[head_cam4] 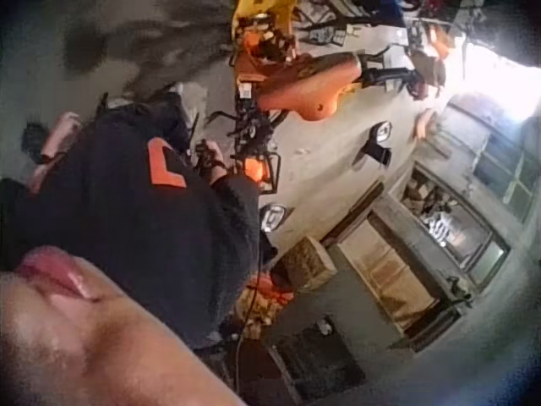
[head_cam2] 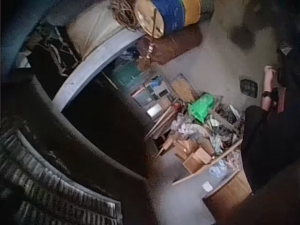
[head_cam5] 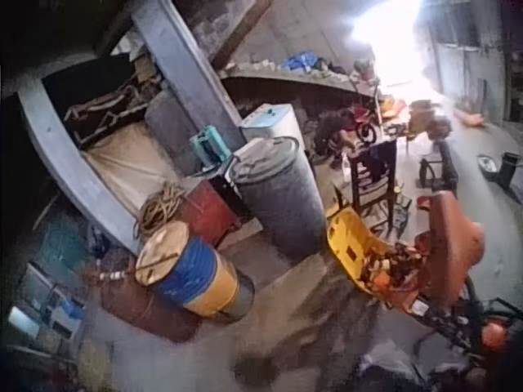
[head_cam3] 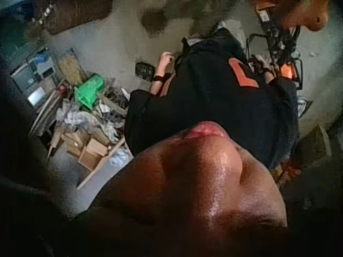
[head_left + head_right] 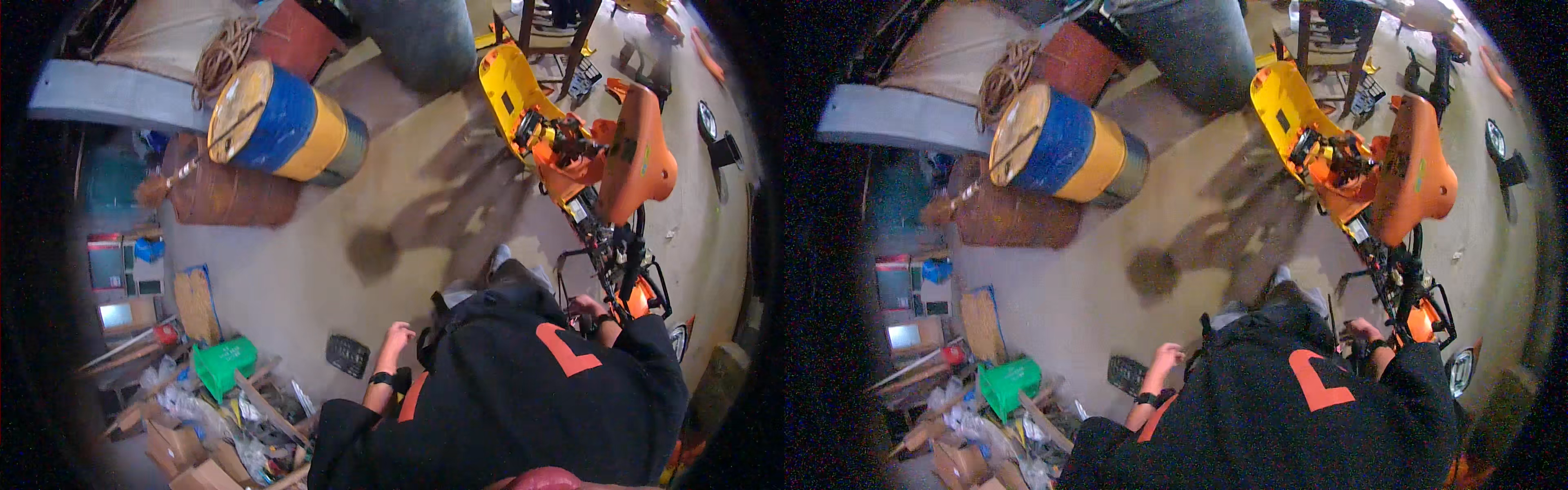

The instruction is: Assembling the outer plastic body panels of an electric scooter using a power drill.

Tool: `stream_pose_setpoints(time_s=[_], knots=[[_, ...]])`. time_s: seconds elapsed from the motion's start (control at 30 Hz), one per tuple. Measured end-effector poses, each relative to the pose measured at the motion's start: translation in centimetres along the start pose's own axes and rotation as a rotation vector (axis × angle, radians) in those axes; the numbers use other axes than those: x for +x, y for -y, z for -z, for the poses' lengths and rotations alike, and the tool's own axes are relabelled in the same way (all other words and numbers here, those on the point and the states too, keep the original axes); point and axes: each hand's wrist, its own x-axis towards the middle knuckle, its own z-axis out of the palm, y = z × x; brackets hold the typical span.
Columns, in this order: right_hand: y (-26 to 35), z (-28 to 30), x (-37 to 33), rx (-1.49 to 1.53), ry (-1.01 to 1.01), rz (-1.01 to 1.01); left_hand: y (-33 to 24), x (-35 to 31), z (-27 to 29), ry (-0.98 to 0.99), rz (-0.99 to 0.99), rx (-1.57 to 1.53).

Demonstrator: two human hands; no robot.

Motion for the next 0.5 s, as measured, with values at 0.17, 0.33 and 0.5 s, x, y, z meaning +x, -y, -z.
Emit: stream_pose_setpoints(time_s=[0.17, 0.33, 0.5], knots=[[7.4, -8.6, -0.1, -0.219, -0.336, -0.137, -12.6, 6.3, 7.1, -0.257, -0.13, -0.068], [9.7, -9.6, 0.7, 0.135, -0.47, -0.01, -11.0, 19.9, 13.6, 0.004, 0.127, 0.061], [6.6, -8.9, 6.2, 0.036, -0.571, 0.07, -23.5, 24.9, 13.2, 0.084, 0.045, 0.679]])
